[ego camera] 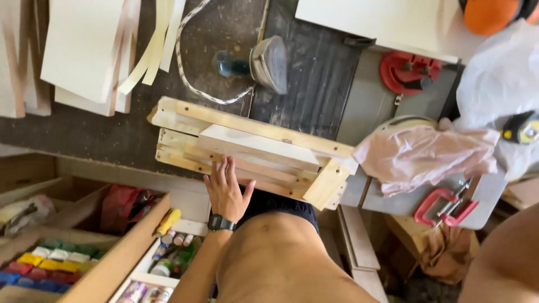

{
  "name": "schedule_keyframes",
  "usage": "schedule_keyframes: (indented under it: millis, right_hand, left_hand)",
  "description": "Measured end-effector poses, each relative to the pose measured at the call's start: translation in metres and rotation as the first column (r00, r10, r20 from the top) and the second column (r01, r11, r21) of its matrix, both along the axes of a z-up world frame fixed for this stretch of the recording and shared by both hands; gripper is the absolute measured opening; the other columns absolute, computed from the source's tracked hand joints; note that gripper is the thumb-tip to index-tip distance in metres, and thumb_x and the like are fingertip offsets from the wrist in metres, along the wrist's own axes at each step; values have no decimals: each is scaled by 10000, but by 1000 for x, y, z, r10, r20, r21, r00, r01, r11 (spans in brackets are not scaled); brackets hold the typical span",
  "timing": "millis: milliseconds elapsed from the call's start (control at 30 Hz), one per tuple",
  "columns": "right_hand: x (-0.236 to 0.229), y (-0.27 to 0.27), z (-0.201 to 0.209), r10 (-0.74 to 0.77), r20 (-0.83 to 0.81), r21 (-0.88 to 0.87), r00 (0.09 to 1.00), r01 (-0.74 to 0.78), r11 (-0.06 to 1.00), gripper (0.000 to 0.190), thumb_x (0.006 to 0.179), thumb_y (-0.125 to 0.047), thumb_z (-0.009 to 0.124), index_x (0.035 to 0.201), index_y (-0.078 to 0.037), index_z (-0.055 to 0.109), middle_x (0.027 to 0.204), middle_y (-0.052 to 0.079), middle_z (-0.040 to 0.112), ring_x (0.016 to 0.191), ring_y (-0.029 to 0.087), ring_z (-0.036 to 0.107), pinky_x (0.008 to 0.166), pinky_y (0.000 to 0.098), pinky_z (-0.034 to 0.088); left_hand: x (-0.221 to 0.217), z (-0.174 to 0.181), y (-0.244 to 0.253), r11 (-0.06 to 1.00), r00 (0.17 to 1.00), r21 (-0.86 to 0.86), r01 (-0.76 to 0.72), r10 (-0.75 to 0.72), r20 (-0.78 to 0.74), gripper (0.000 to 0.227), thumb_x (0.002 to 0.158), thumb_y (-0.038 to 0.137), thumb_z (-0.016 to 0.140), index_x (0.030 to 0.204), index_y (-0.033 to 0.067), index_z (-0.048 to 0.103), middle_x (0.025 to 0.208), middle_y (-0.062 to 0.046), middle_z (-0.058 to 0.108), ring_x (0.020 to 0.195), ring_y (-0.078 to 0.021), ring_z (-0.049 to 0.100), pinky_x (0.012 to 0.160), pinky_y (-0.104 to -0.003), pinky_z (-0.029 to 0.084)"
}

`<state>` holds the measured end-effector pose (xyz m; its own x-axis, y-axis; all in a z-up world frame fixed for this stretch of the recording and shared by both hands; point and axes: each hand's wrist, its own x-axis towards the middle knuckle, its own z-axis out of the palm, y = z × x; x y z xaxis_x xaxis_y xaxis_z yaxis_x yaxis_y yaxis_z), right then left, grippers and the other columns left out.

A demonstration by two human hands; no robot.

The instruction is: Applying heat-activated edge banding to a wooden board using a wooden block for pressure and a clothes iron for heat.

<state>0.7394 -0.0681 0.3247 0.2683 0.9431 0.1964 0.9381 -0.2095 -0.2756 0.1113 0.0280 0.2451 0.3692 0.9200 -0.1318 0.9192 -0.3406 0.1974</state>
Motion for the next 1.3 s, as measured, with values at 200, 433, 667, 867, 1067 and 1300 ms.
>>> schedule_keyframes:
  millis: [200, 433, 667, 867, 1067, 1300]
  right_hand:
    - [-217, -61, 30, -255, -494, 224, 831, 404, 887, 271, 1071, 239, 693, 1251, 38, 677, 974, 216, 702, 852, 310, 686, 905, 387, 550]
    - [-403, 20, -27, -277, -789, 20, 548, 474, 880, 690, 957, 127, 702, 1591, -16, 468, 1501, 288, 572, 1387, 467, 534, 1034, 574, 542]
    - [-416, 26, -33, -166, -875, 40, 455, 409, 912, 767, 970, 20, 687, 1661, -92, 374, 1649, 148, 466, 1543, 331, 367, 1211, 546, 372]
    - [-435, 10, 44, -113, -858, 111, 500, 396, 912, 631, 1002, -148, 611, 1600, -19, 457, 1575, 203, 544, 1506, 361, 445, 1184, 569, 413]
    - [-463, -35, 18, -186, -860, 6, 474, 375, 927, 603, 967, -193, 651, 1529, 6, 559, 1464, 223, 646, 1388, 350, 554, 1100, 528, 504]
    - [-466, -42, -9, -202, -909, -53, 366, 378, 924, 615, 969, -197, 688, 1535, -4, 544, 1469, 212, 646, 1393, 337, 555, 1093, 503, 510]
  left_hand:
    - [-26, 15, 35, 985, 974, 15, 171, -171, 146, 876, 873, 584, 731, 1572, 120, 478, 1521, -114, 544, 1293, -365, 609, 979, -569, 503]
    - [-50, 27, 136, 970, 723, 51, 237, -211, 658, 757, 1079, 431, 602, 1624, -22, 334, 1580, -289, 470, 1343, -451, 591, 1078, -543, 513]
    - [-38, 64, 136, 925, 631, -146, 350, -118, 767, 671, 1115, 349, 421, 1671, 2, 278, 1626, -318, 424, 1332, -510, 571, 1097, -595, 493]
    - [-52, 130, 126, 920, 582, -173, 353, -71, 810, 690, 1106, 405, 401, 1668, 17, 302, 1639, -289, 431, 1317, -436, 633, 1159, -507, 480]
    - [-97, 106, 100, 902, 644, -275, 333, -4, 765, 677, 1071, 343, 446, 1666, 35, 345, 1637, -239, 449, 1386, -444, 532, 1111, -544, 483]
    - [-103, 73, 89, 887, 674, -348, 303, 59, 736, 753, 1037, 327, 546, 1677, 22, 292, 1654, -249, 403, 1429, -446, 459, 1122, -501, 486]
